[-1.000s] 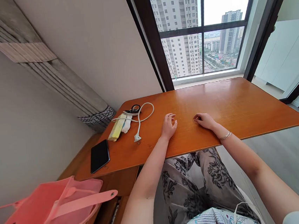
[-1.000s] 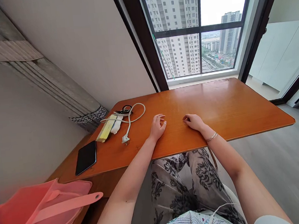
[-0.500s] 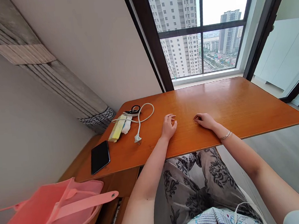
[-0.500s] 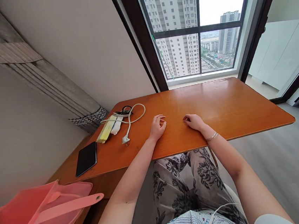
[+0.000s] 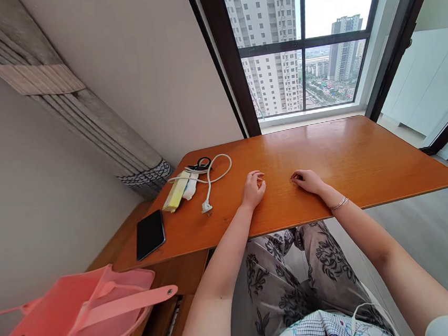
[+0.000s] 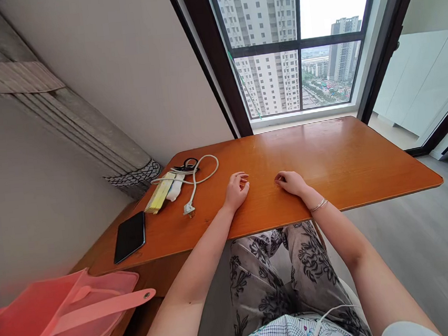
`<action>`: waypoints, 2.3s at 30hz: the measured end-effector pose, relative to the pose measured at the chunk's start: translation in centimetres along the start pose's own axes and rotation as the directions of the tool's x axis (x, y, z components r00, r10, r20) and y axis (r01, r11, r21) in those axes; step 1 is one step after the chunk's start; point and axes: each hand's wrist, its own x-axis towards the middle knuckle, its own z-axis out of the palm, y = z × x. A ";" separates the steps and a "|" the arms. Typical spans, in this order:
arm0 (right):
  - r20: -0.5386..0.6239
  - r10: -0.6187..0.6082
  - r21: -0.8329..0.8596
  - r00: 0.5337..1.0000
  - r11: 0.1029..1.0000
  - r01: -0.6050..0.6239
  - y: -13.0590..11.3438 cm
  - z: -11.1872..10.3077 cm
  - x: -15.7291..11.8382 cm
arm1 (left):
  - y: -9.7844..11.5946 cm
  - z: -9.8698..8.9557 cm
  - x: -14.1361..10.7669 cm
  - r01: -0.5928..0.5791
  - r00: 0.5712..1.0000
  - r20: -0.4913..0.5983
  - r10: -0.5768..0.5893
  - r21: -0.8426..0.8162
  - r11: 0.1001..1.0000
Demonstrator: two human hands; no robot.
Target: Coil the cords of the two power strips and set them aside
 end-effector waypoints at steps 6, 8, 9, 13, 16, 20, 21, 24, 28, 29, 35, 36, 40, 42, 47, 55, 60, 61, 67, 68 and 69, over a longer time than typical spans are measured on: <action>-0.001 0.006 -0.003 1.000 1.000 -0.006 0.0 0.0 0.0 | 0.1 0.0 0.0 0.011 1.000 0.009 -0.011 0.001 1.000; -0.001 0.009 -0.007 1.000 1.000 -0.009 0.0 0.0 0.0 | 0.1 0.0 0.0 0.012 1.000 0.010 -0.012 -0.001 1.000; 0.000 0.011 -0.009 1.000 1.000 -0.011 -0.1 0.0 0.0 | 0.1 0.0 0.0 0.013 1.000 0.011 -0.013 -0.002 1.000; 0.005 0.023 -0.018 1.000 1.000 -0.023 -0.2 -0.1 0.0 | 0.1 0.0 0.0 0.020 1.000 0.015 -0.020 -0.004 1.000; 0.009 0.030 -0.023 0.999 0.999 -0.030 -0.3 -0.2 -0.1 | 0.1 0.0 0.0 0.015 1.000 0.012 -0.015 -0.005 1.000; 0.010 0.032 -0.026 0.999 0.999 -0.032 -0.5 -0.3 -0.2 | 0.1 0.0 0.0 0.005 1.000 0.010 -0.005 -0.003 1.000; 0.010 0.031 -0.027 0.999 0.999 -0.031 -0.5 -0.3 -0.2 | 0.2 0.0 0.0 0.005 1.000 0.010 -0.005 -0.004 1.000; 0.007 0.029 -0.031 1.000 0.999 -0.028 -0.5 -0.3 -0.2 | 0.2 -0.1 0.0 0.013 1.000 0.012 -0.013 -0.011 1.000; 0.004 0.025 -0.037 1.000 0.999 -0.025 -0.4 -0.2 -0.2 | 0.3 -0.1 0.0 0.021 1.000 0.019 -0.020 -0.014 1.000; 0.003 0.024 -0.037 1.000 0.999 -0.024 -0.4 -0.2 -0.2 | 0.3 -0.1 0.0 0.022 1.000 0.021 -0.022 -0.016 1.000; -0.001 0.015 -0.036 1.000 0.999 -0.015 -0.2 -0.2 -0.2 | 0.4 -0.1 0.0 0.031 0.999 0.020 -0.030 -0.029 0.999; -0.001 0.014 -0.035 1.000 0.999 -0.014 -0.2 -0.2 -0.2 | 0.4 -0.1 0.0 0.032 0.999 0.022 -0.032 -0.029 0.999; 0.002 0.017 -0.032 1.000 0.999 -0.017 -0.1 -0.1 -0.1 | 0.4 -0.1 0.0 0.031 0.999 0.025 -0.030 -0.028 0.999; 0.004 0.019 -0.032 1.000 0.999 -0.019 -0.1 -0.1 -0.1 | 0.4 -0.1 0.0 0.028 0.999 0.022 -0.027 -0.027 0.999; 0.008 0.025 -0.030 1.000 0.999 -0.025 -0.3 -0.2 -0.2 | 0.4 -0.1 0.0 0.026 0.999 0.023 -0.026 -0.014 1.000; 0.016 0.026 -0.024 1.000 0.999 -0.026 -0.5 -0.4 -0.2 | 0.4 -0.2 0.0 0.031 0.999 0.029 -0.030 -0.033 0.999; 0.018 0.027 -0.026 0.999 0.999 -0.027 -0.5 -0.4 -0.2 | 0.4 -0.2 -0.1 0.025 0.999 0.030 -0.025 -0.028 0.999; 0.016 0.027 -0.027 1.000 0.999 -0.027 -0.5 -0.4 -0.2 | 0.4 -0.1 -0.1 0.022 0.999 0.032 -0.021 -0.026 0.999; 0.010 0.025 -0.034 1.000 0.999 -0.025 -0.6 -0.4 -0.2 | 0.0 -0.7 0.5 0.046 0.999 0.013 -0.046 -0.017 0.999; 0.010 0.024 -0.035 1.000 0.999 -0.023 -0.6 -0.4 -0.2 | -0.3 -1.3 0.8 0.060 0.998 -0.015 -0.060 0.003 0.998; 0.010 0.022 -0.035 1.000 0.999 -0.022 -0.6 -0.4 -0.2 | -0.7 -2.2 1.1 0.076 0.996 -0.046 -0.074 0.033 0.997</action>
